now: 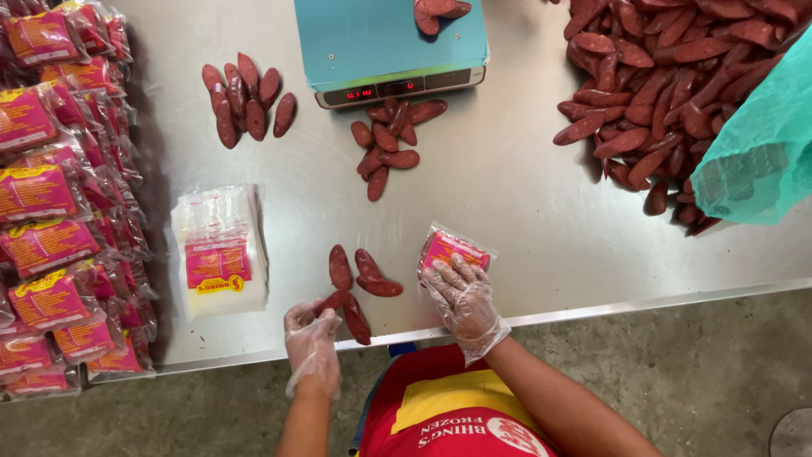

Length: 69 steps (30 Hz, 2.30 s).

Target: The person places red sausage pieces into clear plastic bags on a stainless steel table. They weigh the sausages on a digital scale, seal the bags, and stack the finished packages. A coworker assists by weighing and moving sausages in the background.

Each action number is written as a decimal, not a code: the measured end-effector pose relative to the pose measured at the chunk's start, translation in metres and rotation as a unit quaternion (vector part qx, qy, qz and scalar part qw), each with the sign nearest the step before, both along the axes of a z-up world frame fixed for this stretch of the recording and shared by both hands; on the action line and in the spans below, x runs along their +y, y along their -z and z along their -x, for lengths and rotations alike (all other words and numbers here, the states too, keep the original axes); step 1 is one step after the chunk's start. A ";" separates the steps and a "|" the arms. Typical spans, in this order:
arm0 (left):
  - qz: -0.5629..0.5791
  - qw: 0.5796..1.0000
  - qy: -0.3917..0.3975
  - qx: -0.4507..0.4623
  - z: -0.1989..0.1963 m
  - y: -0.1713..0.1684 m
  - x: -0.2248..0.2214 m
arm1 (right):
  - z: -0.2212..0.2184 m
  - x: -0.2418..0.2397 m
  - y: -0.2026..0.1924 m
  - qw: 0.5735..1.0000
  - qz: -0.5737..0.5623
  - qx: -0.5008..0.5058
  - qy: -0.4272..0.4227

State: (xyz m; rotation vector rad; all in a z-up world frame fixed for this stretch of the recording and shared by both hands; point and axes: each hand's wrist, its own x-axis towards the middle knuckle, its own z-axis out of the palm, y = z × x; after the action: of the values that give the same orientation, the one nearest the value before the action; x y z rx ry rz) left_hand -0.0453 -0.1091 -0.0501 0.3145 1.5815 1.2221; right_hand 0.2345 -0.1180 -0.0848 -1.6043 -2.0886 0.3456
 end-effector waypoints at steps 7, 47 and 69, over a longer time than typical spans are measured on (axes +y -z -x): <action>0.219 0.957 0.129 -0.141 -0.076 0.000 -0.050 | -0.004 0.001 -0.006 0.999 0.025 0.021 -0.007; 0.084 0.895 0.393 0.194 0.041 0.020 0.085 | 0.013 -0.030 -0.030 0.983 -0.008 0.050 0.178; 0.089 0.931 0.338 -0.109 -0.160 0.066 -0.001 | -0.012 -0.031 -0.043 0.978 0.006 0.201 0.060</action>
State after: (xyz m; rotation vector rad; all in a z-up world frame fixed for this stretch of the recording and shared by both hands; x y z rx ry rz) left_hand 0.1151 -0.1102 -0.1163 0.5331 1.2224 0.5521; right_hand 0.2469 -0.1487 -0.0417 -1.5106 -1.6810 0.5891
